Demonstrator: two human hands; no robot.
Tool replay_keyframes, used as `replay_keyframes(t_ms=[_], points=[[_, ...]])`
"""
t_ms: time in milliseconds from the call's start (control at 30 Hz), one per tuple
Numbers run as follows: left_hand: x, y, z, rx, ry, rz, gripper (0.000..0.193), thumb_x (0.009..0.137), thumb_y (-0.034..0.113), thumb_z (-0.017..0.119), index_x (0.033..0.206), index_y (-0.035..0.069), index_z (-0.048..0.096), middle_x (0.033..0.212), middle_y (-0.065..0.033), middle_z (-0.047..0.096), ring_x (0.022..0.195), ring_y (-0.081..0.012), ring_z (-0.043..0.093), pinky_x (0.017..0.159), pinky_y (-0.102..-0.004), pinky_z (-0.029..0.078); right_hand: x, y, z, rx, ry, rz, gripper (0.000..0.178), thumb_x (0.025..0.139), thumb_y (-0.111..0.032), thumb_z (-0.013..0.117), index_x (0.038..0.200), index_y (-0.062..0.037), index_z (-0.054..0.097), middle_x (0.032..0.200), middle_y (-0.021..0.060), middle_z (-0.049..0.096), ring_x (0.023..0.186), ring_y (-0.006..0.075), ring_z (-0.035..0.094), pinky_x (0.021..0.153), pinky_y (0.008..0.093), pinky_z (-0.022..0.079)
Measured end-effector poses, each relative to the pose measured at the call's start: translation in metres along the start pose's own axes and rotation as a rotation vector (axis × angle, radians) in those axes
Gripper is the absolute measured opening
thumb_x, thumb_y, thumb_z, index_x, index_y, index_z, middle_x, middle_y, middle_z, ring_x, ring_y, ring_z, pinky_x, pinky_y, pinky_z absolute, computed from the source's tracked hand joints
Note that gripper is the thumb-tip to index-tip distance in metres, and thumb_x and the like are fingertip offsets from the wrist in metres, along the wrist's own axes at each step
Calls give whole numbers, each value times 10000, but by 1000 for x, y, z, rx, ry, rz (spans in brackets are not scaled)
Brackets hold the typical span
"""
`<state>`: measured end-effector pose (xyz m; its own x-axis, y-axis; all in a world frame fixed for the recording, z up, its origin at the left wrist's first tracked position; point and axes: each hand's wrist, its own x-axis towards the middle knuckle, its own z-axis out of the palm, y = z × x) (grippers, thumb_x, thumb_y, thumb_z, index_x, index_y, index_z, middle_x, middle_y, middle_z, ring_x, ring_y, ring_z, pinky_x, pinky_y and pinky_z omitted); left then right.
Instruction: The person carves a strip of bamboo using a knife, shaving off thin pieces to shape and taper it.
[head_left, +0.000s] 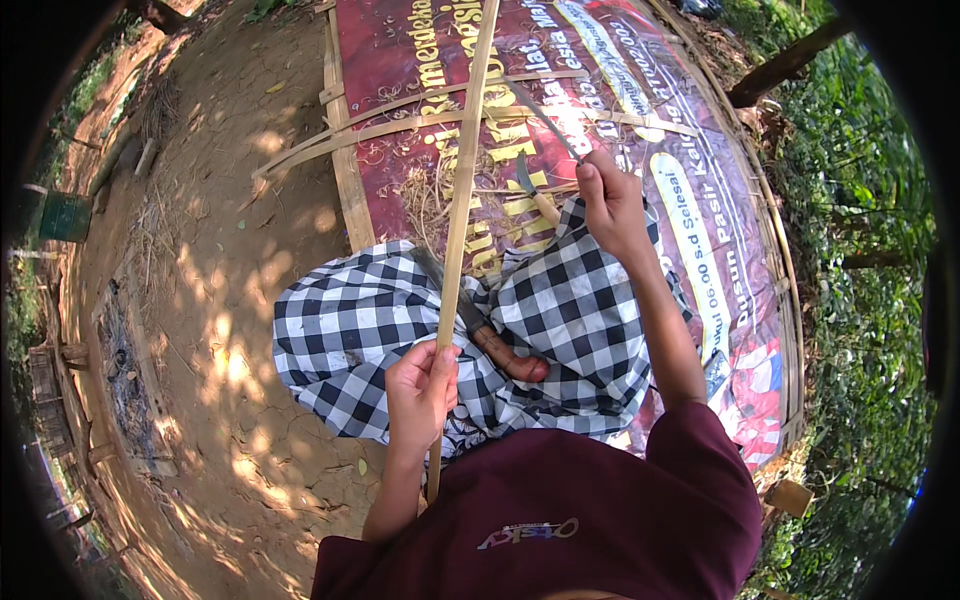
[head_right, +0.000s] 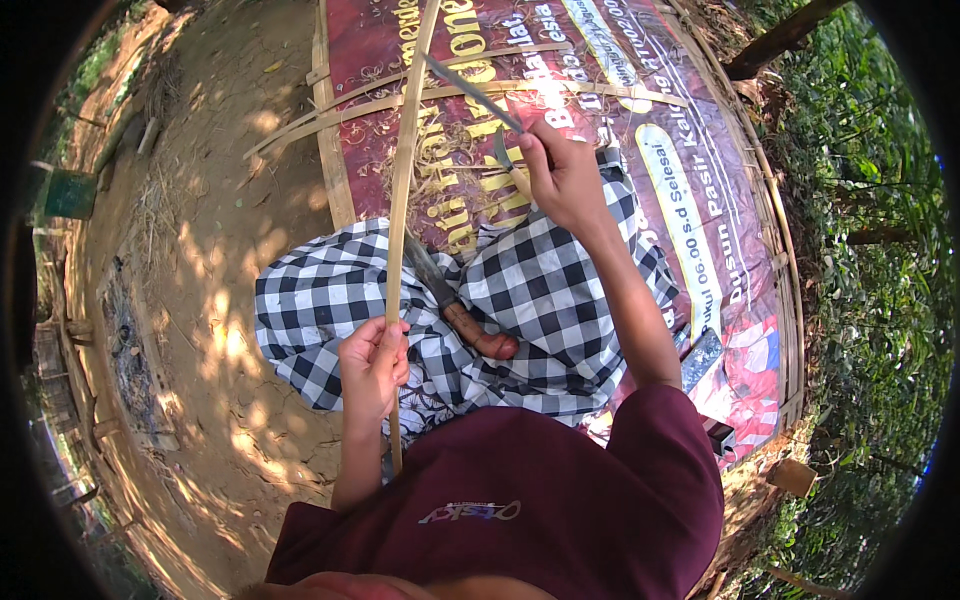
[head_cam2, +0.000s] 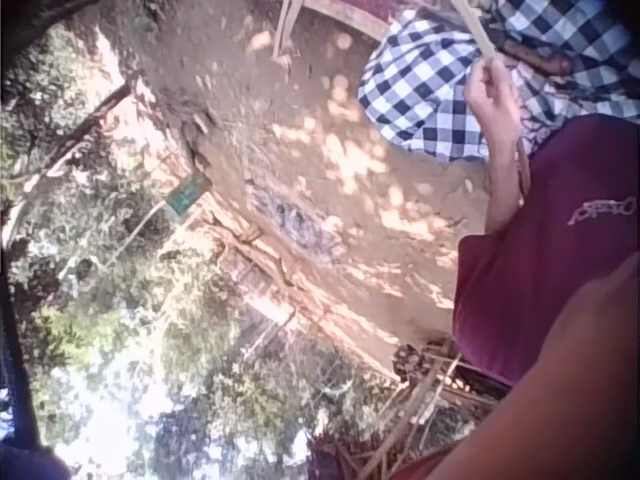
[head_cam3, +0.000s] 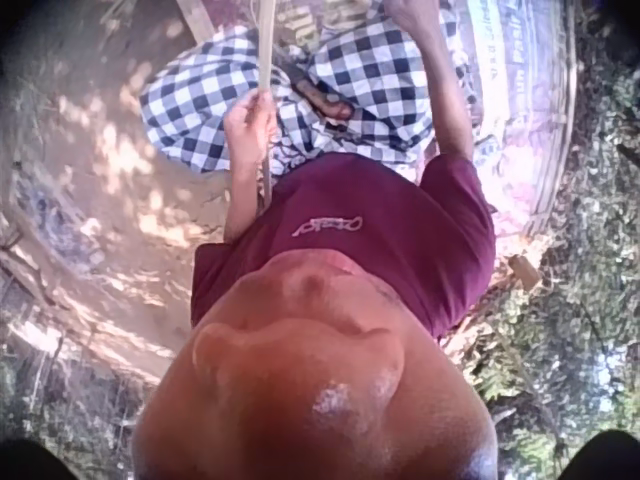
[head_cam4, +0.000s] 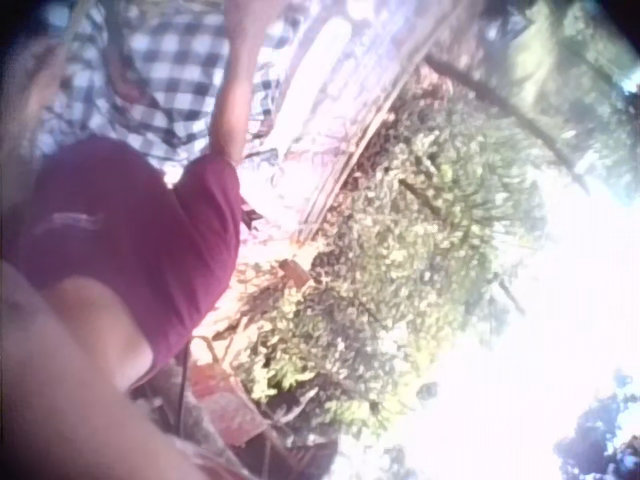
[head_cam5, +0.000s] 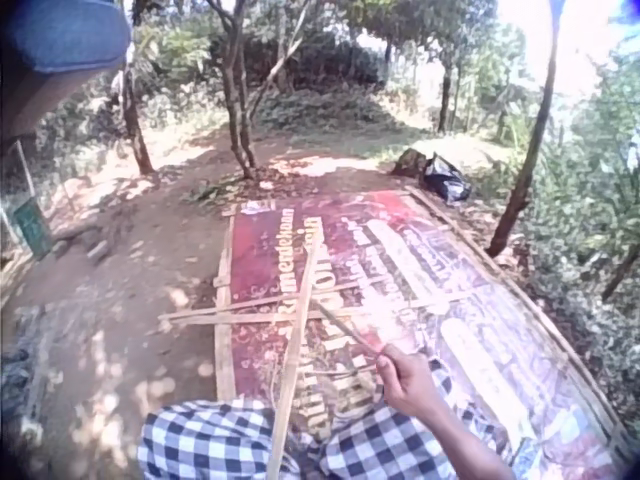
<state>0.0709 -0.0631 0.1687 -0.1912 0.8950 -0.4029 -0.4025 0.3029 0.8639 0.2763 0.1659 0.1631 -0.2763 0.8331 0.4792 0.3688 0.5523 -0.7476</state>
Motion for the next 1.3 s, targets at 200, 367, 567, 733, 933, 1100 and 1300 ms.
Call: replay_keyframes(t_ms=[200, 367, 567, 733, 933, 1100, 1300], points=[[14, 10, 2, 29, -47, 41, 193, 952, 135, 541, 968, -55, 574, 655, -8, 503, 471, -22, 397, 397, -180, 300, -48, -59, 52, 302, -316, 106, 246, 838, -223, 687, 849, -25, 542, 469, 13, 315, 428, 97, 300, 432, 268, 266], [14, 6, 8, 14, -76, 39, 219, 969, 161, 507, 972, -49, 568, 668, -36, 542, 479, -62, 476, 421, -193, 382, -51, -79, 77, 482, -323, 232, 157, 852, -132, 669, 931, -19, 595, 498, -89, 324, 476, 1, 259, 449, 207, 197], [3, -16, -23, 163, -226, -92, 283, 995, 225, 444, 893, -13, 560, 654, -39, 561, 541, -78, 528, 515, -209, 449, -20, -64, 72, 595, -11, 295, 175, 893, -168, 635, 810, -23, 583, 508, -79, 390, 485, -9, 308, 429, 219, 220], [-9, -29, -31, 279, -160, -25, 342, 1009, 262, 401, 811, 14, 528, 566, 12, 443, 453, -36, 364, 404, -191, 277, -12, -45, 69, 411, -22, 248, 258, 895, -225, 635, 787, -4, 559, 473, -37, 389, 454, 22, 318, 414, 248, 234], [2, -10, -14, 34, -122, -106, 286, 1016, 242, 375, 860, 35, 494, 601, 45, 383, 463, -4, 276, 403, -178, 220, -69, -62, 83, 145, -345, 30, 226, 902, -228, 569, 835, -18, 520, 520, 72, 444, 433, 201, 444, 442, 327, 337], [8, -1, -17, -33, -108, -103, 272, 1015, 228, 376, 869, 28, 490, 595, 35, 388, 456, -14, 311, 397, -184, 240, -108, -74, 90, 77, -479, -126, 275, 846, -306, 622, 779, -61, 517, 627, 75, 577, 524, 274, 580, 456, 366, 435], [4, -5, -14, -9, -79, -78, 283, 1016, 235, 383, 816, 47, 450, 572, 55, 347, 438, -11, 307, 382, -189, 231, -106, -64, 86, -101, -405, -326, 383, 837, -428, 598, 717, -80, 492, 588, 64, 492, 478, 261, 532, 430, 357, 408]])
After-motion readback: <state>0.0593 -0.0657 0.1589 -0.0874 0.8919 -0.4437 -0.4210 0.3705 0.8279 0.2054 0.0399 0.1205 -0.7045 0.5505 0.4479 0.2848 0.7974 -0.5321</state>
